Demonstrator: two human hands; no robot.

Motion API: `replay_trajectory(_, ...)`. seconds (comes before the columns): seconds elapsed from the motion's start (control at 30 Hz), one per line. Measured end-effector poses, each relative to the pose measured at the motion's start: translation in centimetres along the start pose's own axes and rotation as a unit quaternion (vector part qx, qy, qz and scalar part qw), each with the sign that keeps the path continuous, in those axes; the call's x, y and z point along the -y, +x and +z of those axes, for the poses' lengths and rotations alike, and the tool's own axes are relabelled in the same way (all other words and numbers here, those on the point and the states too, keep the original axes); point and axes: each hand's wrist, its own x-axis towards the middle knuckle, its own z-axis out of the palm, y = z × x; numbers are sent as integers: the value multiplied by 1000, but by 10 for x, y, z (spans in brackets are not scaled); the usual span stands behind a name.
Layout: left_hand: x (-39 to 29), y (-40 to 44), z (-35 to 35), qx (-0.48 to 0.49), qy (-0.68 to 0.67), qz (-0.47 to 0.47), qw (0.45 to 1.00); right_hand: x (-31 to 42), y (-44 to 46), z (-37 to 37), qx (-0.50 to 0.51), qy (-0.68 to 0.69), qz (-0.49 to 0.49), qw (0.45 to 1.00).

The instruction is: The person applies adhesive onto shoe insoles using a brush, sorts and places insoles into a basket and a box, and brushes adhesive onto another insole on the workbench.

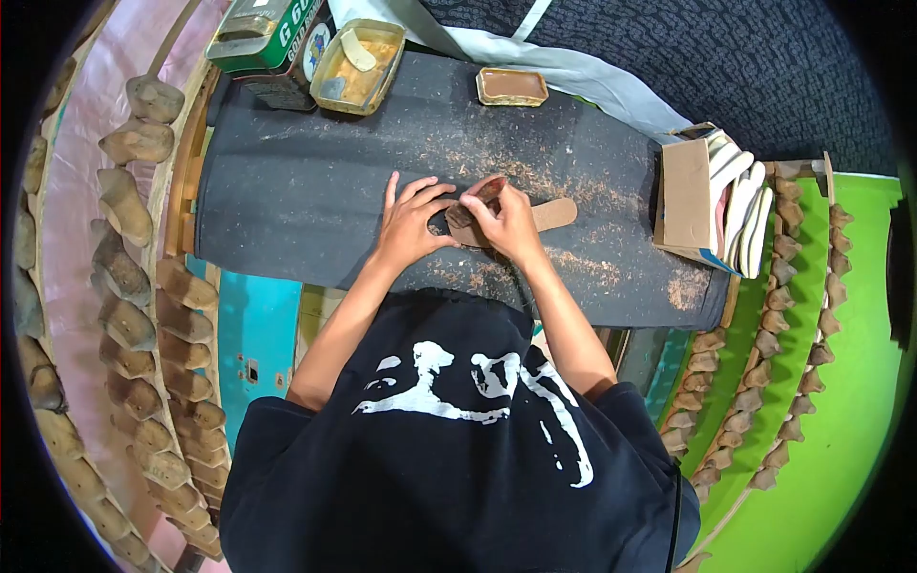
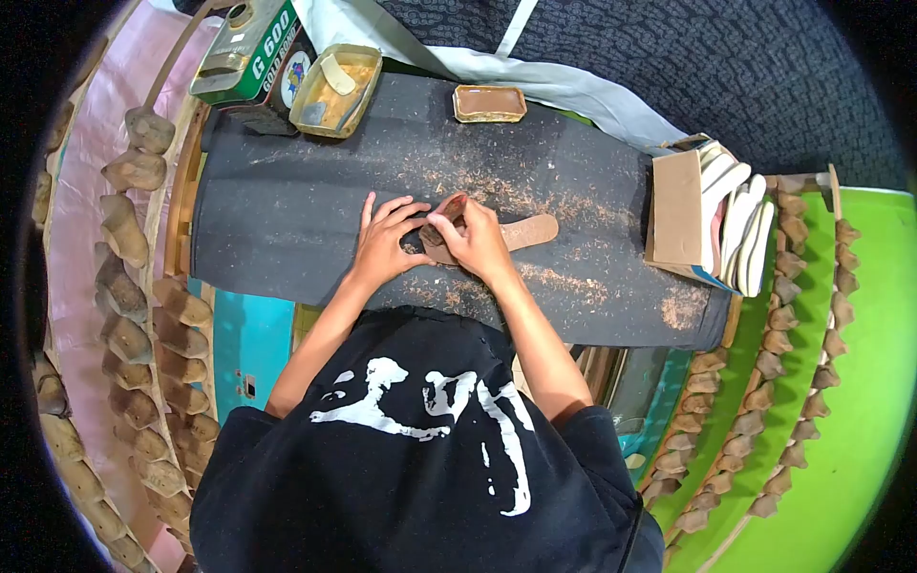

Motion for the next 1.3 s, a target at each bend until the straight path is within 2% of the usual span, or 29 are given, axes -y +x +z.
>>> replay_trajectory(0.03,0,1,0,1,0,3,1000,3,0,-1,-9,-1,54,999)
replay_trajectory(0.1,-1,-1,-1,3,3,3,1000,-14,-1,-5,-68,18,72,995)
replay_trajectory(0.13,-1,-2,-1,5,4,3,1000,-23,-1,-10,-110,7,33,993)
replay_trajectory(0.17,-1,-1,-1,7,5,3,1000,-39,-3,-16,-165,2,41,986)
replay_trajectory(0.23,0,0,-1,6,4,5,1000,-37,-7,-41,-200,-99,85,971)
replay_trajectory(0.33,-2,-1,0,-2,4,9,1000,-34,-9,-62,-229,-234,23,945)
replay_trajectory(0.47,-3,-2,-2,-3,19,20,1000,-16,-13,-39,-250,-94,49,962)
replay_trajectory(0.5,-4,-1,-3,-4,22,24,999,-19,-16,-30,-249,-60,17,967)
replay_trajectory(0.57,-5,0,-4,9,26,24,999,-49,-26,-22,-209,34,60,975)
replay_trajectory(0.6,-5,0,-5,11,27,24,999,-52,-30,-28,-212,131,144,958)
replay_trajectory(0.63,-4,-1,-4,13,29,22,999,-64,-32,-36,-268,177,160,933)
replay_trajectory(0.77,-6,-1,-5,8,32,26,999,-101,-43,-102,-372,149,156,903)
replay_trajectory(0.83,-7,1,-4,6,34,32,999,-97,-41,-125,-388,-17,152,909)
replay_trajectory(0.87,-5,0,-5,7,36,34,999,-98,-39,-133,-376,-147,136,905)
replay_trajectory(0.97,-1,-1,-1,6,53,35,998,-83,-32,-121,-374,26,133,918)
replay_trajectory(1.03,-2,-1,0,6,52,29,998,-75,-33,-106,-314,101,127,935)
replay_trajectory(1.1,-3,0,0,8,53,25,998,-87,-34,-102,-261,133,171,941)
replay_trajectory(1.17,-3,0,-2,14,57,21,998,-99,-35,-113,-291,145,189,926)
replay_trajectory(1.23,-3,0,-2,11,57,22,998,-92,-36,-132,-335,26,162,928)
replay_trajectory(1.3,-4,1,-4,9,59,20,998,-87,-35,-147,-332,-194,102,918)
